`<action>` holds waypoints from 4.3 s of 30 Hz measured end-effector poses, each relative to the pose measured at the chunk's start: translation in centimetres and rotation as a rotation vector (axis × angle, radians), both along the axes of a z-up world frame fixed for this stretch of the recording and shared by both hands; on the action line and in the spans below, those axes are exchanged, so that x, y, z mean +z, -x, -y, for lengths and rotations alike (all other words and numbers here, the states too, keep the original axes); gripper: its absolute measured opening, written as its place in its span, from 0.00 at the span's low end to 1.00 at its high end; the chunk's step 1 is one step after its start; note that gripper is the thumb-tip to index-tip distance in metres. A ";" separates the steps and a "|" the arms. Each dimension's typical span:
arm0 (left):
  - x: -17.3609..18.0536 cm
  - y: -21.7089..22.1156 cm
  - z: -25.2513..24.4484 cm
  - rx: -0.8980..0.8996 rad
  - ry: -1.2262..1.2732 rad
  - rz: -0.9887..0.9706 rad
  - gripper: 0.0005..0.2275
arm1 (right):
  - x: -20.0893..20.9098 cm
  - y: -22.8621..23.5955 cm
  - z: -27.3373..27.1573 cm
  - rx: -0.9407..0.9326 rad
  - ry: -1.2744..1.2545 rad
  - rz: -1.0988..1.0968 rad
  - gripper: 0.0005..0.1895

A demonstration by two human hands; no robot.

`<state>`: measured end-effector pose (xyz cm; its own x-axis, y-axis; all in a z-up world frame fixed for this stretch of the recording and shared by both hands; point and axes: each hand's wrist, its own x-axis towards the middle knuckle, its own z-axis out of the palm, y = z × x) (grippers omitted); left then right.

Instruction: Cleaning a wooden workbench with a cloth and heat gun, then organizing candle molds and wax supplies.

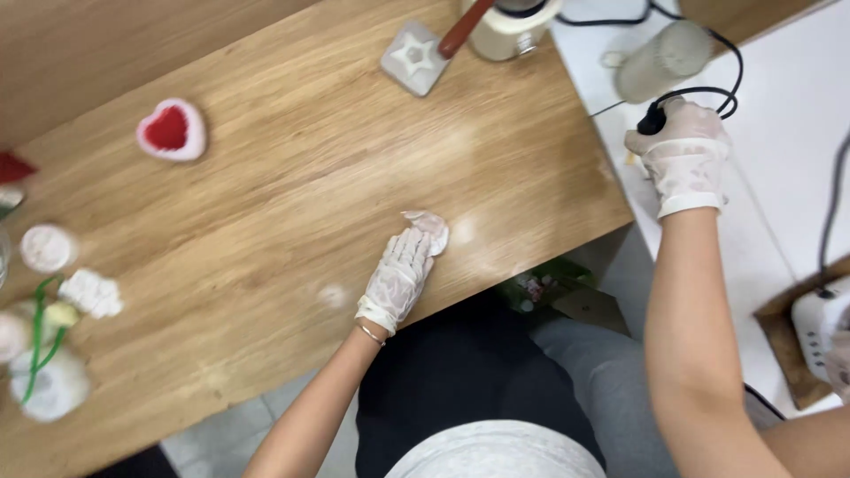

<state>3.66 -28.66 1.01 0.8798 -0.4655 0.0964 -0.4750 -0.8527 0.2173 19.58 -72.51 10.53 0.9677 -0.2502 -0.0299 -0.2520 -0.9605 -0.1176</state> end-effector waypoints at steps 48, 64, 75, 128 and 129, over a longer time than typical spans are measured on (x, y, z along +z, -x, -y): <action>4.4 7.6 -21.4 -0.407 0.512 -0.398 0.14 | -2.4 28.9 -30.9 0.006 -0.298 0.235 0.21; -0.2 8.9 -16.5 -0.061 0.355 -0.038 0.19 | 0.4 26.0 -34.6 0.237 -0.428 0.248 0.13; 7.5 5.4 -17.6 -0.036 0.971 -0.069 0.10 | 1.9 27.4 -33.9 0.239 -0.555 0.309 0.10; -4.9 -10.4 7.7 0.301 1.435 -0.629 0.19 | -0.5 26.7 -23.6 -0.010 -0.641 0.267 0.14; -3.9 -9.9 9.0 0.295 1.432 -0.633 0.19 | -0.7 26.8 -23.3 -0.016 -0.641 0.270 0.14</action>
<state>13.58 -37.68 -2.88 0.9850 -0.1291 -0.1145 0.1367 0.1788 0.9744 -7.24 -49.20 9.87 0.9584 -0.2780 0.0646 -0.1478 -0.6770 -0.7210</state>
